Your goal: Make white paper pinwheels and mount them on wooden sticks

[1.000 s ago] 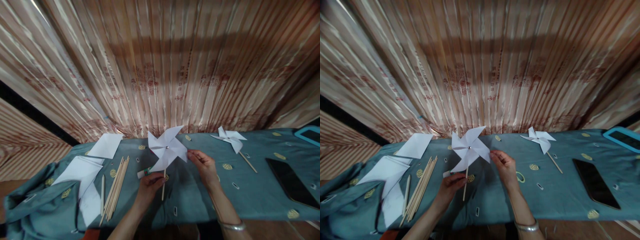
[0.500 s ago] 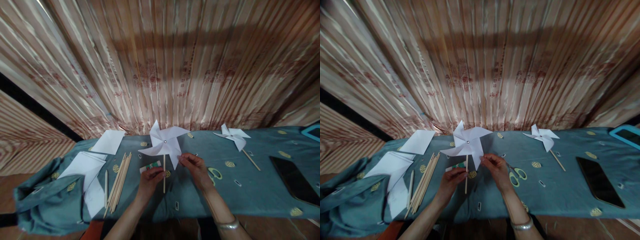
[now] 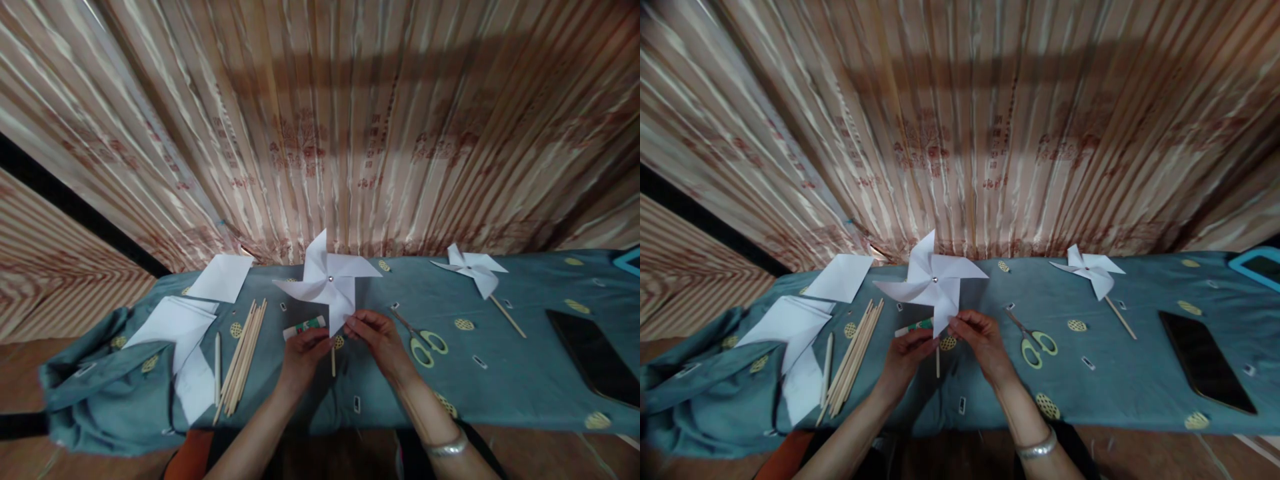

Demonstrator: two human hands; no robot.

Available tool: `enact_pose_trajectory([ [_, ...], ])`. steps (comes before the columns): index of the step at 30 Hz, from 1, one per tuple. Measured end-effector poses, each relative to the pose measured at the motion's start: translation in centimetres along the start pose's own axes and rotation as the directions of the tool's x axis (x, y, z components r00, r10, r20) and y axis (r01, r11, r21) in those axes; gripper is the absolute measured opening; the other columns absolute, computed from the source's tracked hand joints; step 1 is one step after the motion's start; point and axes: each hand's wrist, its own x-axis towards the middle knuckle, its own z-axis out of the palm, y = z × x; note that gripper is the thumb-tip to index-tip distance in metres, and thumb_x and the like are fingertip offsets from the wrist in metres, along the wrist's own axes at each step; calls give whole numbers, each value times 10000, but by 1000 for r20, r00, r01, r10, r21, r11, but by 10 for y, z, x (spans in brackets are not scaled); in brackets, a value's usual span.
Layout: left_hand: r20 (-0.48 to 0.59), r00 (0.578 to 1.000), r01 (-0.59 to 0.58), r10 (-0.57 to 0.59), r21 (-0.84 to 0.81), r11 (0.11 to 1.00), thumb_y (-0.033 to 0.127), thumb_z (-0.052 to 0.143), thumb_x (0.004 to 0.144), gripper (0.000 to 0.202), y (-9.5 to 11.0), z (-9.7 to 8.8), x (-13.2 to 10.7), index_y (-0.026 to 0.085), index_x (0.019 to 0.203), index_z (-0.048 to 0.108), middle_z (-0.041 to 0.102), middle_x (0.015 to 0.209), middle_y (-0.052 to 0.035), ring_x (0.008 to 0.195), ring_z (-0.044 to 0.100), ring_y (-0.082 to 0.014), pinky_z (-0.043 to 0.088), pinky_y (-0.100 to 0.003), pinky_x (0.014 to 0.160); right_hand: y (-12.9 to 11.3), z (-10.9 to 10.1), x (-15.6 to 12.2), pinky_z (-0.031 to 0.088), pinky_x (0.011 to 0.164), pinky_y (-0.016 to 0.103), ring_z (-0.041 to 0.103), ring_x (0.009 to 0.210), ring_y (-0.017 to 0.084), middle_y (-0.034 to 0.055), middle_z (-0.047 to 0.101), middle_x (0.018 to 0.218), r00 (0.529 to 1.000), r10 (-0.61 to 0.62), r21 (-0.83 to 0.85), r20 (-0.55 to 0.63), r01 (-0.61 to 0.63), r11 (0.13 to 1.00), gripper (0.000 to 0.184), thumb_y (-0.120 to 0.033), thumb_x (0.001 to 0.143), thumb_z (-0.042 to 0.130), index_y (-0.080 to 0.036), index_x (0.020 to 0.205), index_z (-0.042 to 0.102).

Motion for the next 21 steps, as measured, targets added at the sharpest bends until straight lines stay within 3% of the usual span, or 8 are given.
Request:
enact_pose_trajectory([
  [6,41,999,2,-2,6,1000,323,826,588,245,2,-1,-2,125,720,771,723,703,-69,671,612,-170,477,-292,702,0,8,-1,446,599,245,542,577,106,-3,660,604,999,-7,-48,35,8,999,269,-438,636,828,-193,621,718],
  [14,33,999,-5,4,29,1000,328,810,588,205,-3,-3,0,158,694,767,714,682,-48,649,608,-164,474,-285,684,-3,10,-1,424,565,247,526,551,116,-12,631,555,997,-25,-186,72,38,982,325,-502,641,794,-202,565,693],
  [18,-16,1000,21,-20,44,999,286,814,553,185,-5,-5,2,160,679,764,708,660,-40,625,595,-152,468,-276,656,-18,-9,1,408,554,251,512,556,124,3,631,565,988,-148,-273,-46,130,953,363,-552,680,749,-201,598,703],
  [21,-2,999,43,-43,50,998,290,816,550,186,-6,-7,1,165,676,761,711,668,-34,639,600,-150,471,-274,660,-28,-32,6,419,559,264,527,574,138,28,650,588,954,-236,-275,-186,180,944,402,-591,674,738,-193,620,712],
])
